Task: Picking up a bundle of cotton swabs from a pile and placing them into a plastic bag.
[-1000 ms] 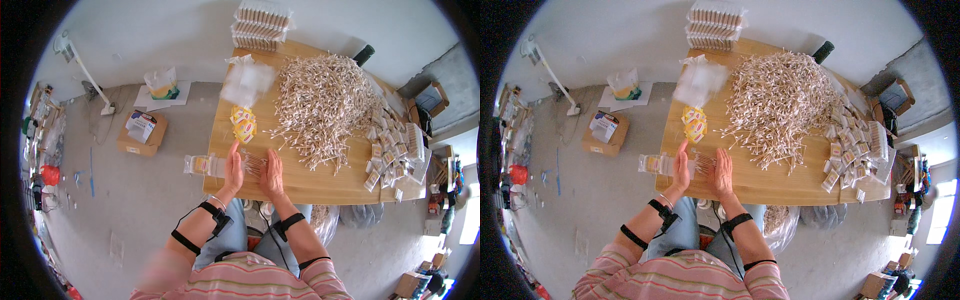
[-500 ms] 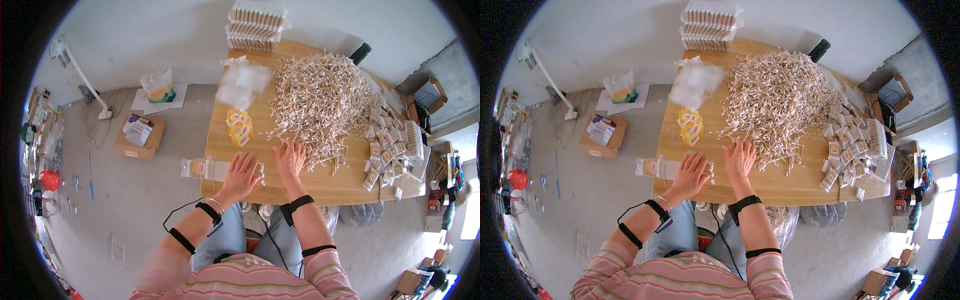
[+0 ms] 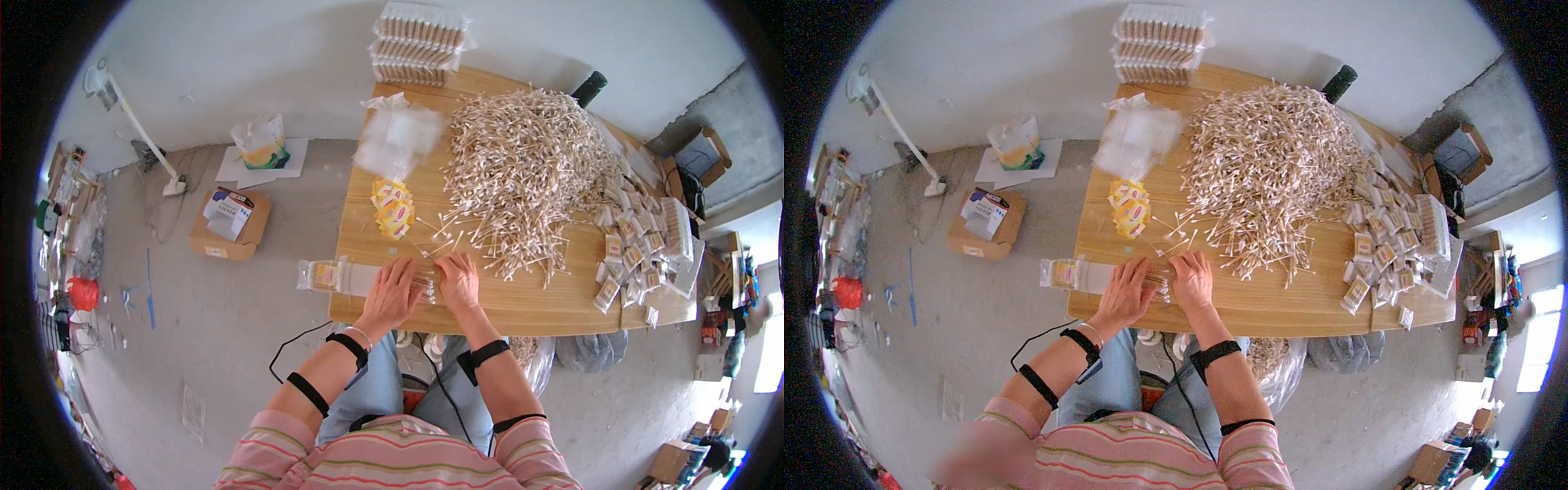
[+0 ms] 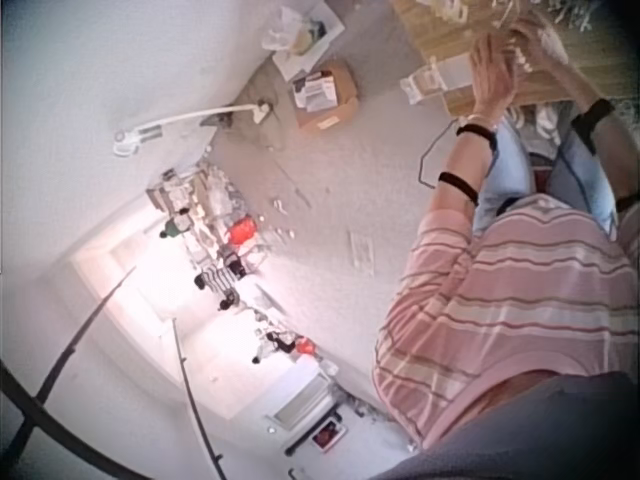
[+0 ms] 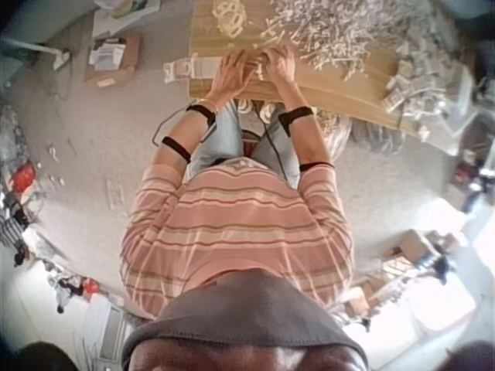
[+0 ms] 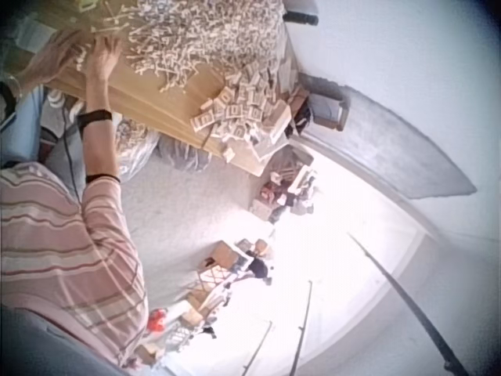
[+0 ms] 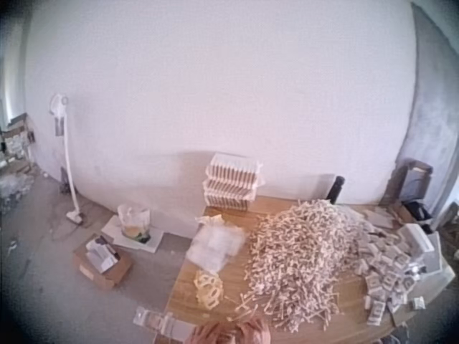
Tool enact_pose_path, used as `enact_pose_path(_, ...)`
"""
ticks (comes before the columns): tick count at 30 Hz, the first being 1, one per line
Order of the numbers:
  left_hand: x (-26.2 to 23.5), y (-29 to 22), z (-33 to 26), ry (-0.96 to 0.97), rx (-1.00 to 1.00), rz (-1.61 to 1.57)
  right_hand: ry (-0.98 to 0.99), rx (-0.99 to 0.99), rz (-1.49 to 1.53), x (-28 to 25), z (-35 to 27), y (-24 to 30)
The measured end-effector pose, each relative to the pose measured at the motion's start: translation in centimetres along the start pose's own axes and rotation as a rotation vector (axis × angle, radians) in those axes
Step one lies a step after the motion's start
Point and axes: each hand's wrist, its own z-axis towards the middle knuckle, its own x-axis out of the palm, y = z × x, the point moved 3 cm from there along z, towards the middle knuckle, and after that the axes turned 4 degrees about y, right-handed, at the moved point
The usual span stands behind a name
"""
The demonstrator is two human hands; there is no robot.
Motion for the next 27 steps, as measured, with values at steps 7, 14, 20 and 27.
enact_pose_path(7, 0.1, 0.1, 0.4, 0.001, -0.006, 0.036, -0.087, 0.273, -0.181, -2.1, 0.6, -3.0)
enact_pose_path(14, 0.0, 0.0, 0.2, 0.012, -0.022, 0.033, -0.039, -0.004, -0.157, -0.6, 1.7, -0.5)
enact_pose_path(20, 0.5, 1.0, 0.1, -0.168, -0.074, 0.074, 0.161, 0.018, -0.101, 1.6, 2.5, 2.0)
enact_pose_path(27, 0.4, 1.8, 0.4, -0.105, -0.085, -0.067, 0.017, 0.119, 0.155, -0.3, 0.3, 3.0)
